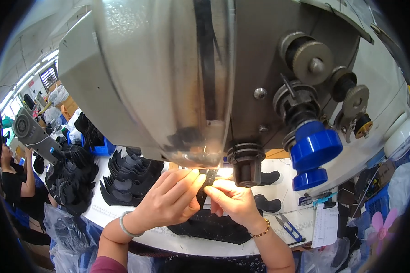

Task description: Stitch together black footwear components using an industrial sewing machine.

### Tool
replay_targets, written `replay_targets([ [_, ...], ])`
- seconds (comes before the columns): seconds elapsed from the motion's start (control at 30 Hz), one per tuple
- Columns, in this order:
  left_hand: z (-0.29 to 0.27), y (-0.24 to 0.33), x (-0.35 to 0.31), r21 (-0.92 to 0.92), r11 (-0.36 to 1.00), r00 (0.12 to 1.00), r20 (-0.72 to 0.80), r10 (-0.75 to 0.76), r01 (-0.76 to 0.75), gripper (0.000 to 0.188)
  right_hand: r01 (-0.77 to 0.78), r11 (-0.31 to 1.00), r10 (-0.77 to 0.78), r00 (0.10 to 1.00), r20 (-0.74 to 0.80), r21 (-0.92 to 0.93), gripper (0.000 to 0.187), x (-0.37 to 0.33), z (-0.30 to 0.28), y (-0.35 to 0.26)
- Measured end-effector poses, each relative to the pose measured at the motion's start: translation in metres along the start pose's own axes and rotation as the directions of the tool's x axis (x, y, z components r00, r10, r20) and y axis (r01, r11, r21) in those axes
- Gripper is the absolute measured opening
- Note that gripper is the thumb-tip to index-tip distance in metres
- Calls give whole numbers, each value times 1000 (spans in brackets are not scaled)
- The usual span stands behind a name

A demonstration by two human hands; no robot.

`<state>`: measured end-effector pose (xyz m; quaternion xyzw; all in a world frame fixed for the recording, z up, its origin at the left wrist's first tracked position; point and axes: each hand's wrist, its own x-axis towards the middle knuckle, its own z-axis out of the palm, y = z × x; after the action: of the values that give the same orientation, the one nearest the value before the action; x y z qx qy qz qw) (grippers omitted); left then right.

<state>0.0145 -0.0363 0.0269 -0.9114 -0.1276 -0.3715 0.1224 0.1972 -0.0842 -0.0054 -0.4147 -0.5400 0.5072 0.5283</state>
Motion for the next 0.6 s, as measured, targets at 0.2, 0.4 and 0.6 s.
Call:
replay_targets([
  [0.2, -3, -4, -1, -32, 999, 1000, 14, -6, 7, 43, -26, 1000, 26, 1000, -12, -9, 16, -1, 0, -2],
  [0.4, -1, -4, 0, -73, 997, 1000, 6, -18, 19, 43, -21, 1000, 21, 996, -82, -9, 16, -2, 6, -6],
  [0.6, -1, -5, -2, -69, 997, 999, -22, -38, 37, 40, 53, 997, -59, 993, -104, -56, 18, -5, 4, -3],
])
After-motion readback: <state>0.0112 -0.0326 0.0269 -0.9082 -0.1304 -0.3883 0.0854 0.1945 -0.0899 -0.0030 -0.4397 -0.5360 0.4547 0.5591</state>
